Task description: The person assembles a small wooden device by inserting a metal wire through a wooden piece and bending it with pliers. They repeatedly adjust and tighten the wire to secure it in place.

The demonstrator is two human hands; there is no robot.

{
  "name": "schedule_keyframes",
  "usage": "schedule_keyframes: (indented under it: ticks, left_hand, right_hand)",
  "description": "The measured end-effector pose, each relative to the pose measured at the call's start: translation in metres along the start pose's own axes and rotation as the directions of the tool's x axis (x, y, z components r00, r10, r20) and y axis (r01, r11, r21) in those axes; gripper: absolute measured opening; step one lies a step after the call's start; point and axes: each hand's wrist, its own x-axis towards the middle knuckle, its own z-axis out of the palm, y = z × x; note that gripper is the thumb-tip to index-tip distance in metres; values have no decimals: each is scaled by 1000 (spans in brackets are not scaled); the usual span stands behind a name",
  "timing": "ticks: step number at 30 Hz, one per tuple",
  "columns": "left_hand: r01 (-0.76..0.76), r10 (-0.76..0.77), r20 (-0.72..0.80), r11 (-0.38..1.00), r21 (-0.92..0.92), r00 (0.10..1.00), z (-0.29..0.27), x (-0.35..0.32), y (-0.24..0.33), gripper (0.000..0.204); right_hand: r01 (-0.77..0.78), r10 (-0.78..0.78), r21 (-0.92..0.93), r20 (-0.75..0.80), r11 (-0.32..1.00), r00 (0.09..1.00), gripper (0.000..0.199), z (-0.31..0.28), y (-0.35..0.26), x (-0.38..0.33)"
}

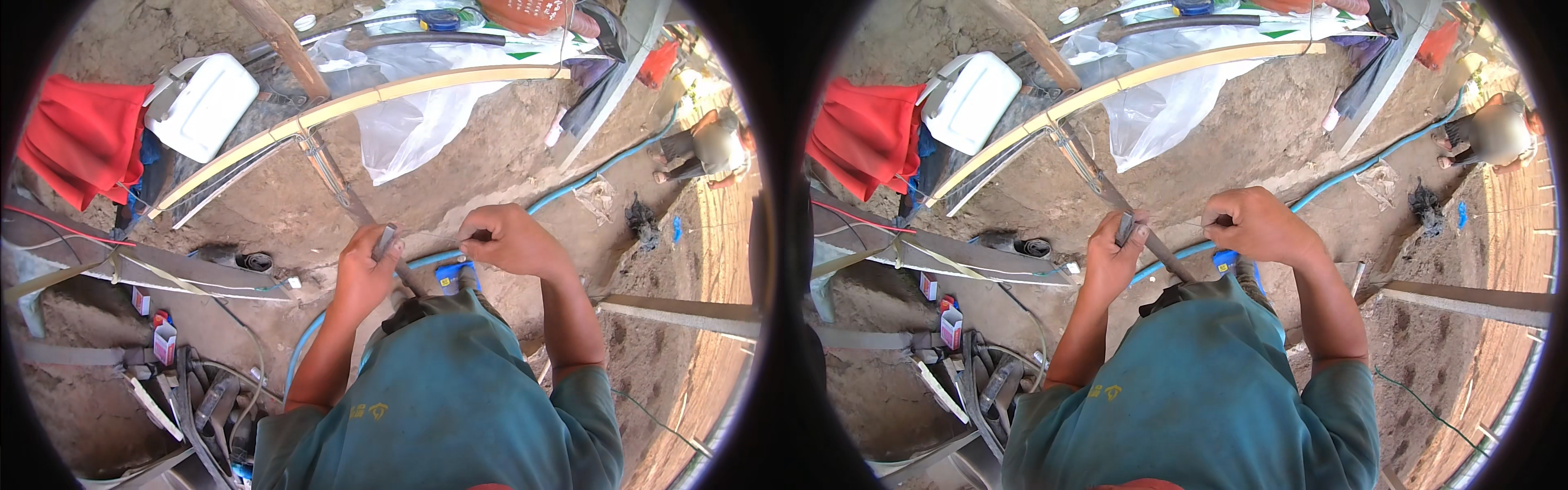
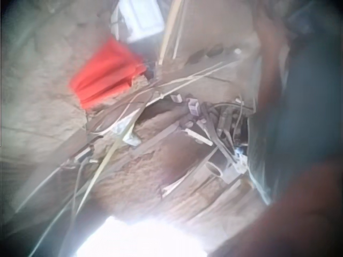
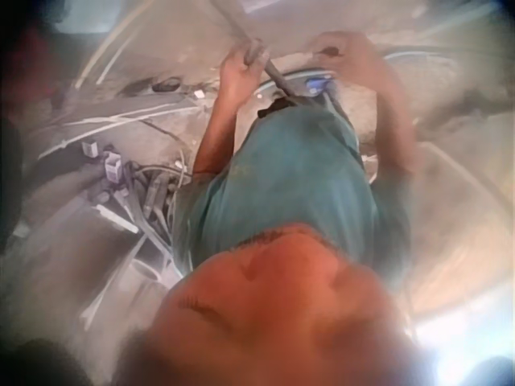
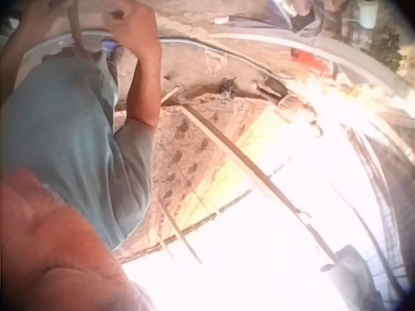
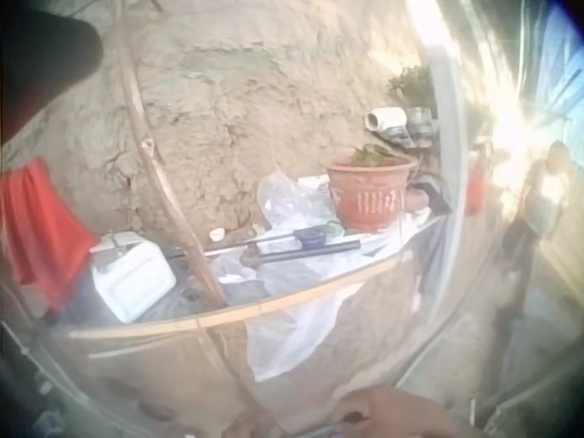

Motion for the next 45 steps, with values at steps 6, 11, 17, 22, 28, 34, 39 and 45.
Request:
schedule_keyframes:
  ticks: [6, 11, 17, 22, 28, 34, 39, 45]
  left_hand:
    - [276, -251, 119, 907, -319, 961, 23, 9, -25, 19]
    - [382, -297, 288, 870, -311, 910, 20, 17, -10, 20]
    - [428, -286, 706, 903, -28, 648, -8, 48, 15, 24]
    - [216, -86, 815, 975, -49, 572, -7, 71, 14, 24]
    - [578, -169, 685, 696, -426, 708, 22, 60, -1, 20]
    - [637, -56, 733, 540, -549, 678, 36, 57, -5, 23]
    - [649, 29, 700, 349, -676, 713, 46, 58, -10, 28]
    - [672, 62, 733, 355, -650, 677, 41, 58, 9, 37]
  right_hand:
    - [116, -123, -295, -7, 949, 992, 12, 3, 11, 1]
    - [158, -166, -368, 10, 916, 986, 13, 14, 16, 9]
    - [93, -25, -400, 173, 912, 985, 12, -19, -3, 15]
    - [136, -70, -393, 177, 909, 982, 12, -33, -3, 25]
    - [189, -203, -402, 7, 896, 979, 11, -32, -5, 15]
    - [193, -218, -406, -16, 893, 976, 10, -20, -10, 10]
    - [198, -253, -384, -100, 902, 962, 10, -26, -10, 7]
    - [218, -292, -360, -167, 907, 942, 9, -21, -13, 6]
